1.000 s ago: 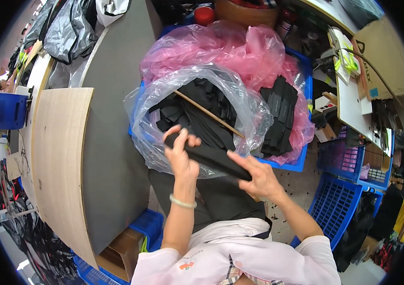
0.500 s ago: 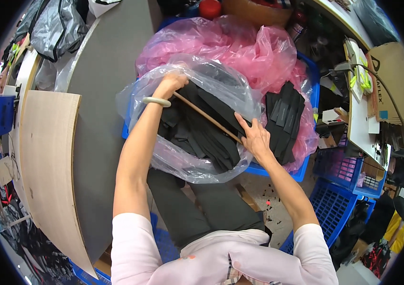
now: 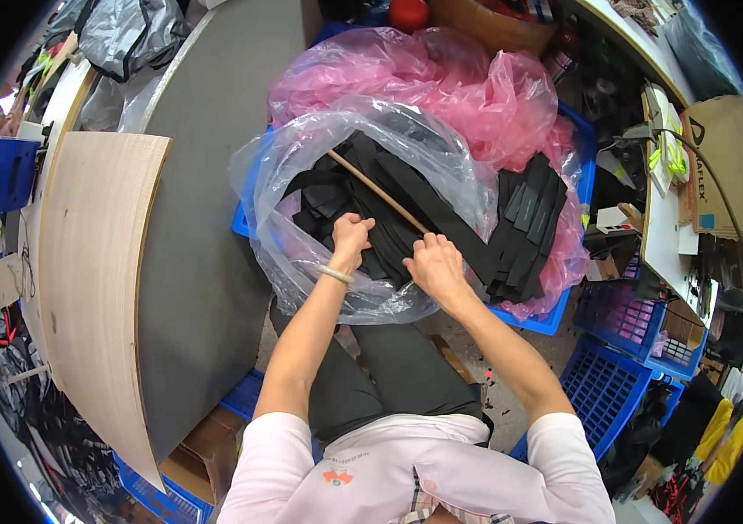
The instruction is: Inspecting and sorting black fabric straps at a factory workstation.
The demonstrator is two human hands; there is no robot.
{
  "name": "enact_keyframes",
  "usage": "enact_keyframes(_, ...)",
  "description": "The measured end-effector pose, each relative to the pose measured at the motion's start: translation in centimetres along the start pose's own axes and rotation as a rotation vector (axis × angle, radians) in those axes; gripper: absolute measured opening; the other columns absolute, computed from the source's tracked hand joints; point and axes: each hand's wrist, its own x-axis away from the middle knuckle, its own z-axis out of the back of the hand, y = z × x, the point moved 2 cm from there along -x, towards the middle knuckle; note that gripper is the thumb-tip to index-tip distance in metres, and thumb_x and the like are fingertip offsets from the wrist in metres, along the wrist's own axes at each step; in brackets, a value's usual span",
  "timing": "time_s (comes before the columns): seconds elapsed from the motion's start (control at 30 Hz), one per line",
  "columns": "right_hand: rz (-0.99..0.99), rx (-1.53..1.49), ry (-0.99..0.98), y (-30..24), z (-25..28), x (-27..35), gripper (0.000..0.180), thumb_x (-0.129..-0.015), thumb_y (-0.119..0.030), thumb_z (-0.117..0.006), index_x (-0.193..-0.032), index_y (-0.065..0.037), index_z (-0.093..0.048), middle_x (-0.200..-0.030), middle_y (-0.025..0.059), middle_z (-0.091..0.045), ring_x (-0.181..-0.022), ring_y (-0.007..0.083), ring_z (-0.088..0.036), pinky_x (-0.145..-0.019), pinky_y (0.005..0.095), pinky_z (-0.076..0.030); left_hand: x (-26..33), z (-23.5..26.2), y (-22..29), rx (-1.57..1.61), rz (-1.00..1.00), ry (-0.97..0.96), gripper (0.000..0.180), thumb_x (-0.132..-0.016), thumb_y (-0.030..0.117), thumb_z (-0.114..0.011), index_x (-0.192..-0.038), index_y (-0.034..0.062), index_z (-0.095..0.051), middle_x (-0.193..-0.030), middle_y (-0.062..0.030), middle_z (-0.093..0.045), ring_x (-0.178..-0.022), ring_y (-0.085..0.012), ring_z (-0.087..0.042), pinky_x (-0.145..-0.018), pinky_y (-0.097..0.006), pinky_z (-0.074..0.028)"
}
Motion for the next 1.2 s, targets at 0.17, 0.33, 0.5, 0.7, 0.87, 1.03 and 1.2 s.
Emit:
enact_keyframes(0.17, -0.161, 0.002, -0.017, 0.4, -1.2, -0.4, 0.048, -0.064, -0.034, -0.076, -0.091, 0.003, -0.061, -0.090, 0.0180, -0.057, -0.088, 0.0334, -0.057, -0.073, 0.0407, -0.046, 1.4, -2.4, 0.1, 0.307, 0.140, -0.217, 0.029, -0.075, 0.013, -0.071, -0.096, -0.0007, -0.058, -0.088, -0.0108, -0.063, -0.075, -0.0244, -0.063, -0.065, -0.035, -0.053)
enact_keyframes(0.33, -0.157, -0.151, 0.019, 0.6, -1.6, -0.1, 0.065, -0.061, -0.045, -0.077, -0.101, 0.004, -0.060, -0.092, 0.0188, -0.057, -0.089, 0.0368, -0.057, -0.077, 0.0444, -0.046, 2.1, -2.9, 0.6, 0.410, 0.227, -0.289, 0.033, -0.069, 0.011, -0.077, -0.093, -0.0033, -0.059, -0.086, -0.0120, -0.063, -0.073, -0.0240, -0.063, -0.065, -0.035, -0.054)
enact_keyframes(0.5, -0.245, -0.534, -0.154, -0.5, -1.0, -0.6, 0.069, -0.065, -0.044, -0.075, -0.113, 0.001, -0.056, -0.109, 0.0216, -0.058, -0.102, 0.0352, -0.057, -0.087, 0.0407, -0.045, 1.6, -3.2, 0.0, 0.616, 0.299, -0.384, 0.022, -0.072, 0.010, -0.074, -0.085, -0.0012, -0.061, -0.080, -0.0108, -0.063, -0.065, -0.0223, -0.061, -0.060, -0.037, -0.053)
enact_keyframes(0.7, -0.180, -0.974, -0.255, -1.6, 0.4, -1.3, 0.076, -0.065, -0.043, -0.075, -0.125, -0.005, -0.046, -0.113, 0.0173, -0.060, -0.104, 0.0293, -0.059, -0.089, 0.0358, -0.044, 1.0, -1.5, 2.1, 0.719, 0.412, -0.202, 0.014, -0.082, 0.012, -0.063, -0.080, 0.0026, -0.052, -0.068, -0.0107, -0.056, -0.056, -0.0271, -0.057, -0.055, -0.040, -0.053)
enact_keyframes(0.87, -0.229, -1.032, -0.205, -4.0, 1.0, -2.5, 0.071, -0.066, -0.038, -0.074, -0.122, -0.002, -0.050, -0.108, 0.0183, -0.060, -0.099, 0.0241, -0.059, -0.086, 0.0324, -0.044, -0.1, 1.0, 4.2, 0.741, 0.405, -0.226, 0.023, -0.076, 0.016, -0.074, -0.072, 0.0077, -0.053, -0.063, -0.0054, -0.053, -0.049, -0.0175, -0.050, -0.046, -0.033, -0.047)
enact_keyframes(1.03, -0.479, -1.553, -0.261, -4.1, 4.0, -1.2, 0.047, -0.075, -0.021, -0.074, -0.114, -0.002, -0.056, -0.092, 0.0055, -0.063, -0.081, 0.0105, -0.059, -0.066, 0.0243, -0.047, 2.4, 0.9, 4.6, 0.847, 0.374, -0.249, 0.026, -0.079, 0.020, -0.072, -0.070, 0.0067, -0.051, -0.057, -0.0041, -0.050, -0.046, -0.0155, -0.048, -0.054, -0.033, -0.048)
enact_keyframes(1.2, -0.664, -1.710, -0.241, -3.3, 6.5, 2.4, 0.046, -0.080, -0.021, -0.070, -0.119, -0.005, -0.053, -0.086, 0.0025, -0.061, -0.074, 0.0081, -0.057, -0.055, 0.0248, -0.045, 3.5, -0.6, 2.7, 1.001, 0.375, -0.261, 0.029, -0.081, 0.027, -0.069, -0.067, 0.0104, -0.049, -0.054, -0.0014, -0.046, -0.045, -0.0147, -0.044, -0.052, -0.034, -0.045)
